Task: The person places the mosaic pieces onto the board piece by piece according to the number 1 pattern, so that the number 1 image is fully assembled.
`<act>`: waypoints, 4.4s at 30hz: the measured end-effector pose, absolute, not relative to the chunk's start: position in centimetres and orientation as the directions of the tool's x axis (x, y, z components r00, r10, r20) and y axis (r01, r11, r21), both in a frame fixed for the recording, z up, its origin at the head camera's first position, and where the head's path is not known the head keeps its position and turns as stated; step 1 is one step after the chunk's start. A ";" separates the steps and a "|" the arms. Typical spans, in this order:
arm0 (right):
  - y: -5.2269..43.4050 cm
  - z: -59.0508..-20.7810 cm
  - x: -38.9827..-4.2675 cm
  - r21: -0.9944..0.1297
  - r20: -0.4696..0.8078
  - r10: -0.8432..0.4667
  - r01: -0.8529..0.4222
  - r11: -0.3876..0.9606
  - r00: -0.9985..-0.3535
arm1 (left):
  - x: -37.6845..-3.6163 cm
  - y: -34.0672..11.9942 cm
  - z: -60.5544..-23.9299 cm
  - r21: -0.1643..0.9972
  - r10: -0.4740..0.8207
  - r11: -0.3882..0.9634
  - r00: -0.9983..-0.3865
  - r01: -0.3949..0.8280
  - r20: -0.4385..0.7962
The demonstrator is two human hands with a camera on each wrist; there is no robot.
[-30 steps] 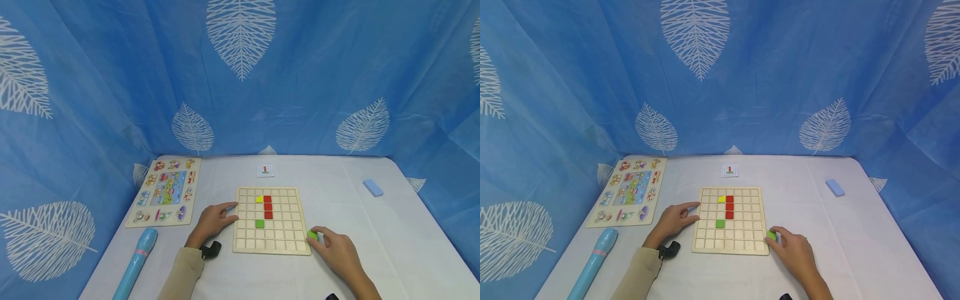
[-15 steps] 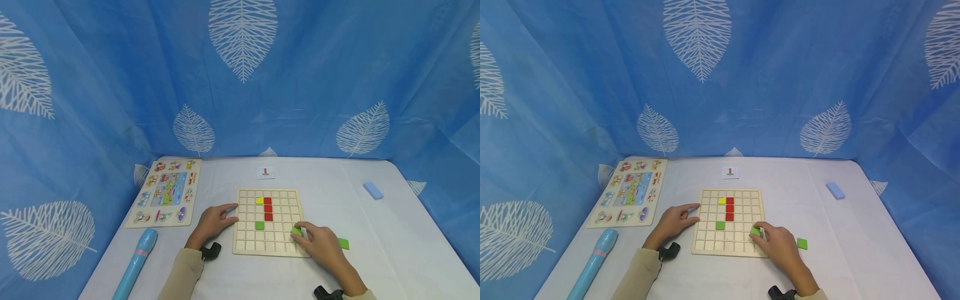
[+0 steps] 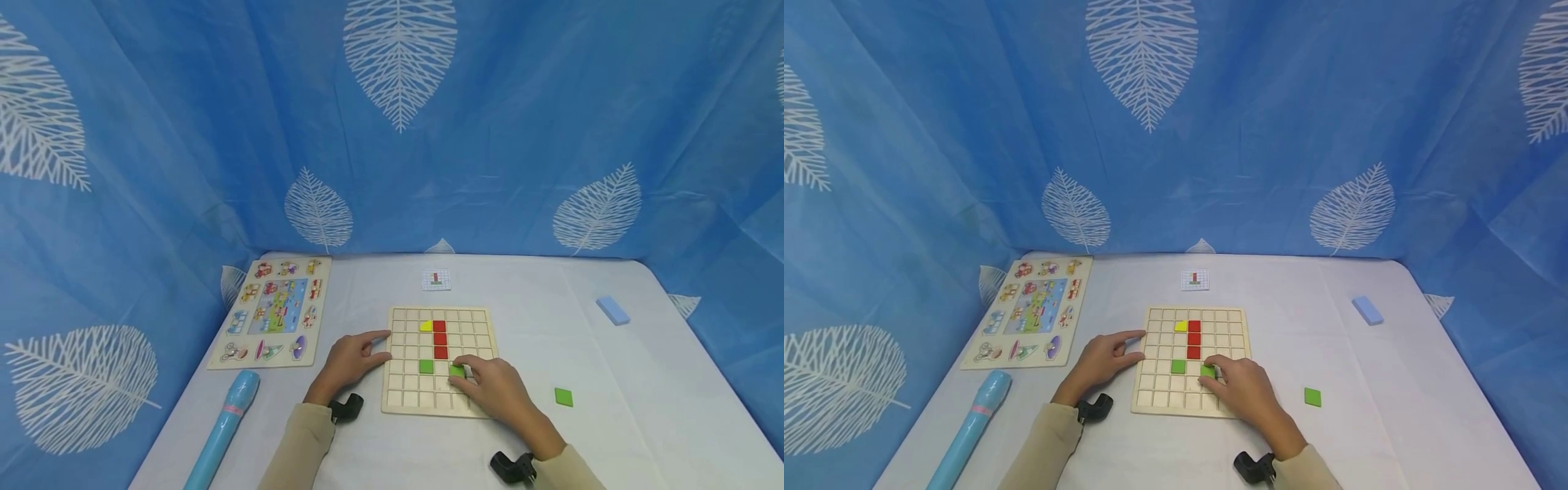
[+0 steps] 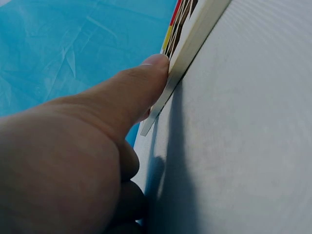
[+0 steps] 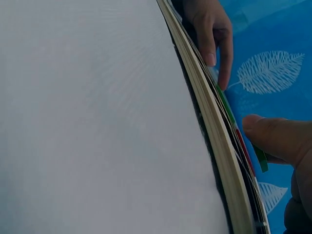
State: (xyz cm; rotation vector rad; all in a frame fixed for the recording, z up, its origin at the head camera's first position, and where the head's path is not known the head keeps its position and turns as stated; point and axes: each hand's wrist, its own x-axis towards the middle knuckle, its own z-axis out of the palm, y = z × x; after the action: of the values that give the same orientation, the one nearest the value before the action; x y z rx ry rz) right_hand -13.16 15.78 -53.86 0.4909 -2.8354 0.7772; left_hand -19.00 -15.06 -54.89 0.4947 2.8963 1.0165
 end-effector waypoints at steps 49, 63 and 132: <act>13.6 -54.8 -14.4 -0.500 0.228 -0.252 -0.335 0.798 -0.941 | -19.5 -14.8 -54.9 0.601 0.305 0.744 -0.949 0.292 0.084; 14.9 -55.0 -13.0 -0.501 0.281 -0.256 -0.369 0.783 -0.925 | -19.4 -15.2 -55.2 0.607 0.316 0.735 -0.945 0.301 0.086; 27.5 -56.7 -5.8 -0.420 0.364 0.216 0.047 0.906 -0.906 | -19.2 -15.0 -55.3 0.613 0.300 0.744 -0.953 0.267 0.051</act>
State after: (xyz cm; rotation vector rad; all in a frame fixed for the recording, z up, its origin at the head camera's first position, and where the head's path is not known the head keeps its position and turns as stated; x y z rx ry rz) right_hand -5.79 27.53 -56.75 -0.1916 -2.6597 0.5724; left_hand -19.18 -14.95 -55.29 0.4689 2.8856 1.0025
